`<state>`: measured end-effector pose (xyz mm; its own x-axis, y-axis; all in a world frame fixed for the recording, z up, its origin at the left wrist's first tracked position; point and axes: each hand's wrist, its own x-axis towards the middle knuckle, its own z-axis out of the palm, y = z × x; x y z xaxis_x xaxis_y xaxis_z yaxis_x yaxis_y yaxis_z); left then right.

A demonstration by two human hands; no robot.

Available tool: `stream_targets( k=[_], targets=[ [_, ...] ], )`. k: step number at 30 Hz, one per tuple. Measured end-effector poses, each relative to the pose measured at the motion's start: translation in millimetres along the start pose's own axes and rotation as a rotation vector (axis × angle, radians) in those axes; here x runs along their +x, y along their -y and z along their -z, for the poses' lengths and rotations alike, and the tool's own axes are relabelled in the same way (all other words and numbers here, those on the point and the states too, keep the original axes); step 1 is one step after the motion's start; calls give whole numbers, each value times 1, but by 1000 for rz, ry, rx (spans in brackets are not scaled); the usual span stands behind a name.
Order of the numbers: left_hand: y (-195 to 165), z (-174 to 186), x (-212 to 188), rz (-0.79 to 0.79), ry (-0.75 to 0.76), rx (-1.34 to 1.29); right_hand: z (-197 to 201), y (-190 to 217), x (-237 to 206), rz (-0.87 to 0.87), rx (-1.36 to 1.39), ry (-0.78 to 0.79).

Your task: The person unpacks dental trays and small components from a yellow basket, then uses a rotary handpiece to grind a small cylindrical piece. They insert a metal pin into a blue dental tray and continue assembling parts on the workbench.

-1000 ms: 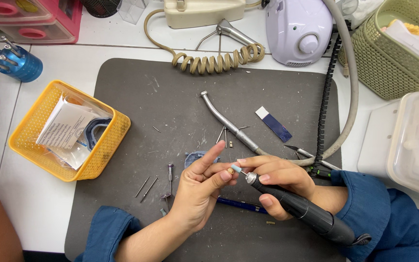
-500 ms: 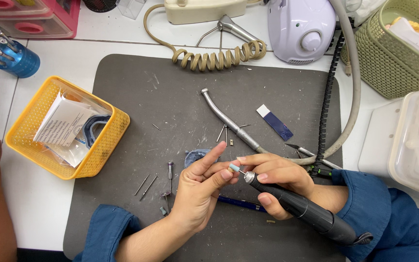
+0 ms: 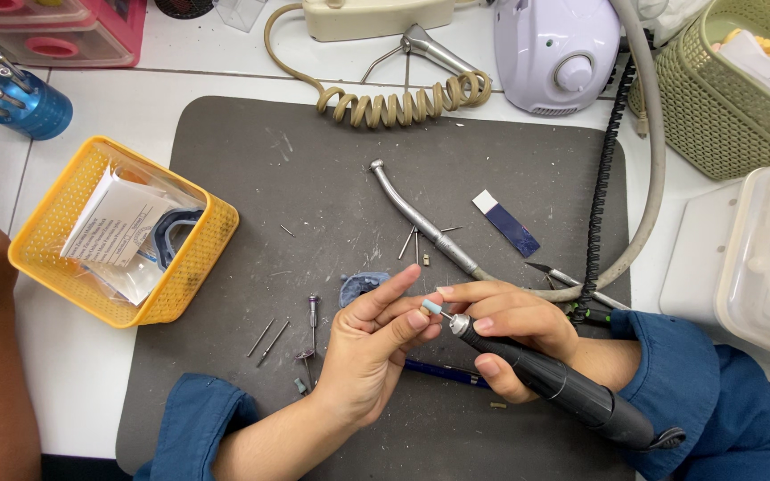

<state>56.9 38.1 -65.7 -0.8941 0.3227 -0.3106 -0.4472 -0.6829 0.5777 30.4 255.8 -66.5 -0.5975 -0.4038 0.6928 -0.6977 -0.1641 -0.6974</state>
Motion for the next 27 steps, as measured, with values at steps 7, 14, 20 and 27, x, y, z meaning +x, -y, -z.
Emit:
stream_targets(
  k=[7,14,20,27],
  targets=[
    [0,0,0,4,-3,0,-2,-1,-1,4,16,-19],
    [1,0,-1,0,-5,2,0,-1,-1,17,2,12],
    [1,0,-2,-14,1,2,0,-1,-1,16,1,14],
    [0,-1,-2,-18,7,1,0,0,0,4,4,15]
  ],
)
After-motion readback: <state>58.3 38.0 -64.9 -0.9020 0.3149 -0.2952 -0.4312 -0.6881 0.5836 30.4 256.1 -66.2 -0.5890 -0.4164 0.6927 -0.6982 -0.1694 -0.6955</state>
